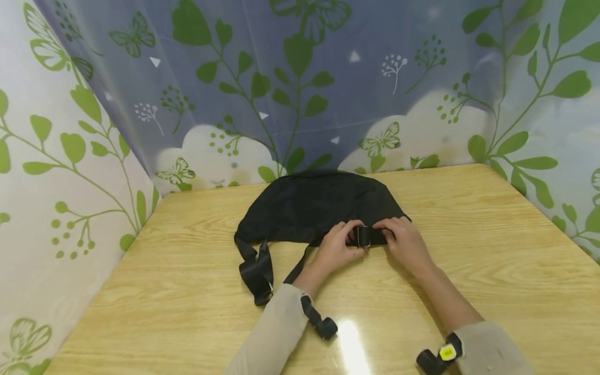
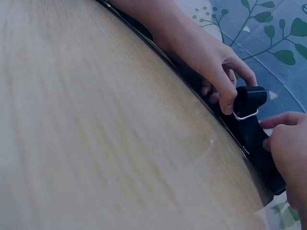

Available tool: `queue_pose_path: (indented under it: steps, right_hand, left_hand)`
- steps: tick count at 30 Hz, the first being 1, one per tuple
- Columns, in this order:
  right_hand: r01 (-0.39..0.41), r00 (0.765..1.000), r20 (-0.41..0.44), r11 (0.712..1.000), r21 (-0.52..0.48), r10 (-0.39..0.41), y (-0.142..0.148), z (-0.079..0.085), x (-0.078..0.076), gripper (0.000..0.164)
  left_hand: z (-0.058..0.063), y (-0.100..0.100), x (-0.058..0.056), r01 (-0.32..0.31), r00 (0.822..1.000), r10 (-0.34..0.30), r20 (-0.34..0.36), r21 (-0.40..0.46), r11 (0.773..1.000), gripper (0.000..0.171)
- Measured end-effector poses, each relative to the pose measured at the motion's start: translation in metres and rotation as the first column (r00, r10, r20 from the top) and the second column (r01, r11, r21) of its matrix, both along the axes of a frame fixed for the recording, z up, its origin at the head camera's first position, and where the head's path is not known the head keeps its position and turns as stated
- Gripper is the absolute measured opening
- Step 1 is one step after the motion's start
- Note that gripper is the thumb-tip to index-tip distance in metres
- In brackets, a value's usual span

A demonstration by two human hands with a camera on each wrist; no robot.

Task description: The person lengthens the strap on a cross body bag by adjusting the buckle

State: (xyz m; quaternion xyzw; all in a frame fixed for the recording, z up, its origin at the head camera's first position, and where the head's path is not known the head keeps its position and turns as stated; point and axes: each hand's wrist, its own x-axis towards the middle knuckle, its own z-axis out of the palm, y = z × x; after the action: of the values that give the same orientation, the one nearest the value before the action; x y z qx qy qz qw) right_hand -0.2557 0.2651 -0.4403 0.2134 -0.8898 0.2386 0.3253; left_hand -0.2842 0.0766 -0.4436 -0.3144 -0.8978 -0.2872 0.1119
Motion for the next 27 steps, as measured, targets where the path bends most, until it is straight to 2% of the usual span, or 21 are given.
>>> queue_pose_path:
  steps: [6, 13, 16, 20, 24, 27]
  right_hand:
    - [0.086, 0.993, -0.08, 0.996, 0.019, -0.085, -0.0003, 0.0014, 0.0003, 0.025]
    - [0.171, 0.983, -0.065, 0.985, -0.041, -0.173, -0.0001, 0.0005, 0.001, 0.025]
    - [0.188, 0.98, -0.058, 0.981, -0.036, -0.19, 0.0011, -0.0007, 0.0006, 0.024]
    - [0.128, 0.991, -0.044, 0.992, -0.014, -0.128, 0.001, -0.0019, 0.0004, 0.026]
    - [-0.011, 1.0, -0.012, 1.0, 0.016, 0.012, -0.0016, -0.0022, -0.0004, 0.028]
    - [-0.075, 0.997, -0.006, 0.997, 0.036, 0.075, -0.0035, -0.0021, -0.0016, 0.028]
  left_hand:
    - [0.0004, 0.0013, 0.0004, -0.023, 1.0, 0.023, 0.009, 0.003, 1.0, 0.052]
    - [-0.0008, 0.0025, 0.0005, -0.043, 0.998, 0.042, 0.04, 0.01, 0.999, 0.051]
    - [-0.0008, 0.0024, 0.0006, -0.045, 0.998, 0.044, 0.043, 0.005, 0.999, 0.05]
    - [-0.0006, 0.0017, 0.0009, -0.031, 0.999, 0.031, 0.02, -0.013, 0.999, 0.05]
    - [-0.0004, 0.0007, 0.0015, -0.013, 1.0, 0.012, -0.015, -0.037, 0.999, 0.051]
    - [-0.0002, 0.0001, 0.0018, -0.009, 0.999, 0.007, -0.033, -0.052, 0.999, 0.053]
